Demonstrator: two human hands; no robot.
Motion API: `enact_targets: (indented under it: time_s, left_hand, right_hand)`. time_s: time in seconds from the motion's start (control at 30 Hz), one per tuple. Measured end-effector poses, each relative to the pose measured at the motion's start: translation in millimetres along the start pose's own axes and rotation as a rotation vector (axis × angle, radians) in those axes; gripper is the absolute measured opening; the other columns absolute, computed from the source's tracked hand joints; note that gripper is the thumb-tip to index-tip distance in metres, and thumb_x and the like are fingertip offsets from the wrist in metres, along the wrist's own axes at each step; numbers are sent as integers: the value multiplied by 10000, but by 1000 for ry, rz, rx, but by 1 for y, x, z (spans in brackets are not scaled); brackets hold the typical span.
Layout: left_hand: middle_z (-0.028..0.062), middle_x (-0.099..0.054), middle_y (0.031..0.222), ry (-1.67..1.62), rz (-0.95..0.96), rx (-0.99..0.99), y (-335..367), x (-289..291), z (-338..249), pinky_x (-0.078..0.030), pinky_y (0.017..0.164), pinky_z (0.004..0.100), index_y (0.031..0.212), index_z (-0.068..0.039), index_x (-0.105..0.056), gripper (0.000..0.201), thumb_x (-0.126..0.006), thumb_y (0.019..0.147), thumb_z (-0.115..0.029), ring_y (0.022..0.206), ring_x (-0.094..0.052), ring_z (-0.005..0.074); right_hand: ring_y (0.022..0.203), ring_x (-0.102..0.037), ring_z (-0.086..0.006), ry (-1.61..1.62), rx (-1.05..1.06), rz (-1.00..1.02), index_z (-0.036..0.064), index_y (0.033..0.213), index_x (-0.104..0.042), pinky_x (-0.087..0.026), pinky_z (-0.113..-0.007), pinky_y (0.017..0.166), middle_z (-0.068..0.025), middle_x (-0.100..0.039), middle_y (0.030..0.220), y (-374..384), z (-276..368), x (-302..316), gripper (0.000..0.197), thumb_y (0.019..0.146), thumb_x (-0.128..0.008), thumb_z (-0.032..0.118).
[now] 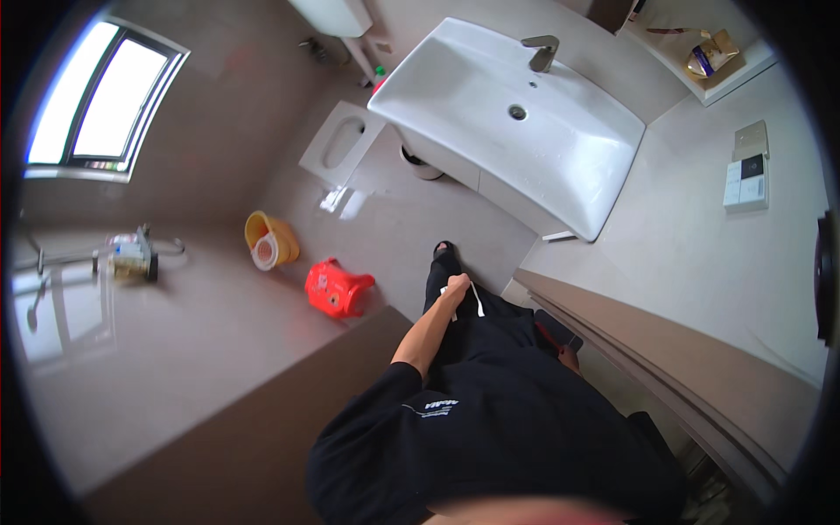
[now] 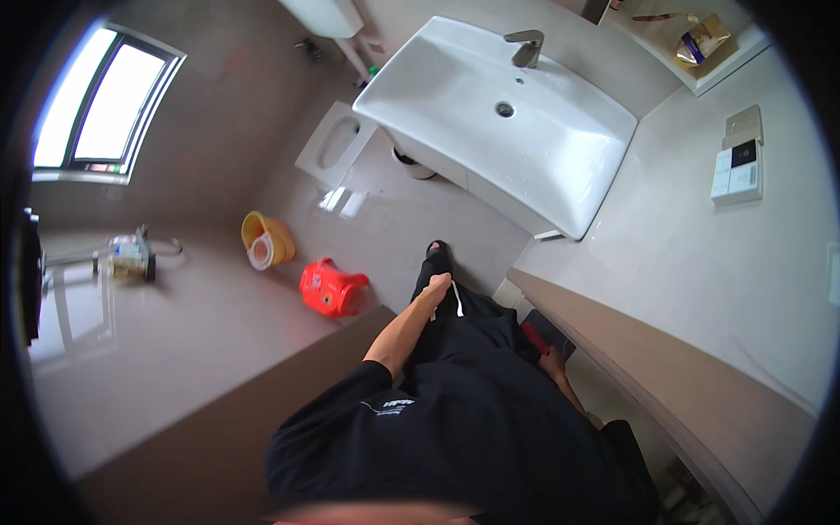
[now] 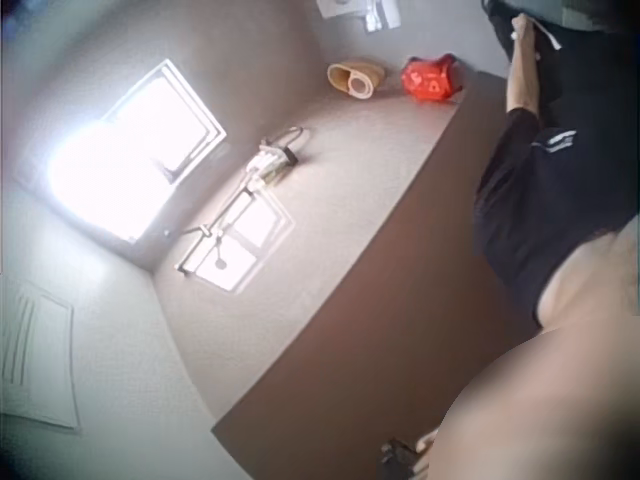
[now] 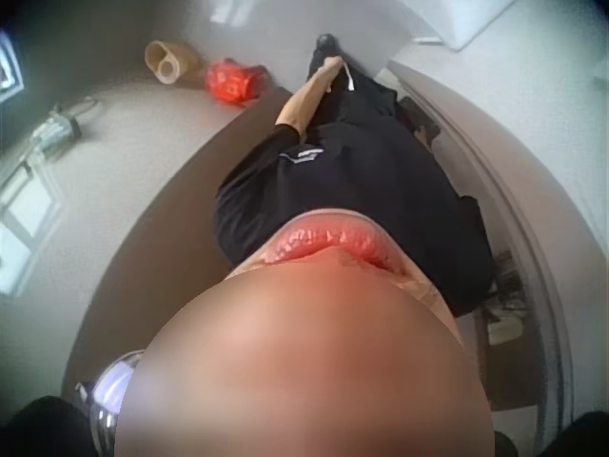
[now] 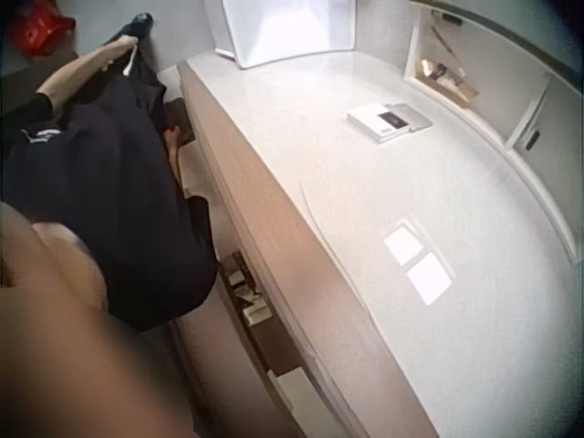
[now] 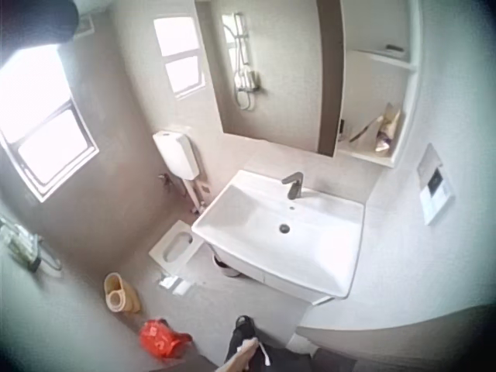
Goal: Washing and wringing a red towel in a bathroom sink.
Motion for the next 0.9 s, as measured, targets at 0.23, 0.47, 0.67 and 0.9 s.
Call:
enact_targets:
  time_s: [0.23,0.47,0.67,0.9]
  left_hand:
    - [326,-618,1094,441,173,-470,55,17,-94,-500,876,422,1077,62,-629,421,-479,900,-289,1041,-619,411]
    - [264,-649,983,897,379,-1132,-57,52,-207,-504,819,481,979,-14,-684,533,-498,906,-509,938,-641,401]
    - [244,-673,917,1048,631,-1208,-164,81,-234,-522,792,499,871,-16,-700,719,-459,855,-694,864,-658,414]
    - [230,-666,817,936,654,-1054,-164,106,-272,-517,760,474,815,-24,-671,590,-479,914,-573,813,-650,405]
  right_hand:
    - [989,-624,-406,204,-23,10,1,987,-630,-479,-453,816,-254,-647,1014,-8,116,7,291,800,-519,193]
    - [981,-614,-421,219,-6,-34,1,960,-636,-475,-478,847,-264,-642,1009,9,253,99,300,783,-518,213]
    - [928,-625,-414,17,77,30,39,816,-676,-505,-463,839,-244,-652,973,32,317,151,251,669,-563,208]
    - [591,-643,-300,255,15,364,-43,751,-637,-492,-392,576,-205,-607,641,49,376,224,212,637,-655,135]
Point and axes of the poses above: each hand's wrist, its own y-axis towards the middle knuckle, its own x-axis out of the back of the hand, z = x × y, the point moved 7 cm from there along y, towards the middle knuckle
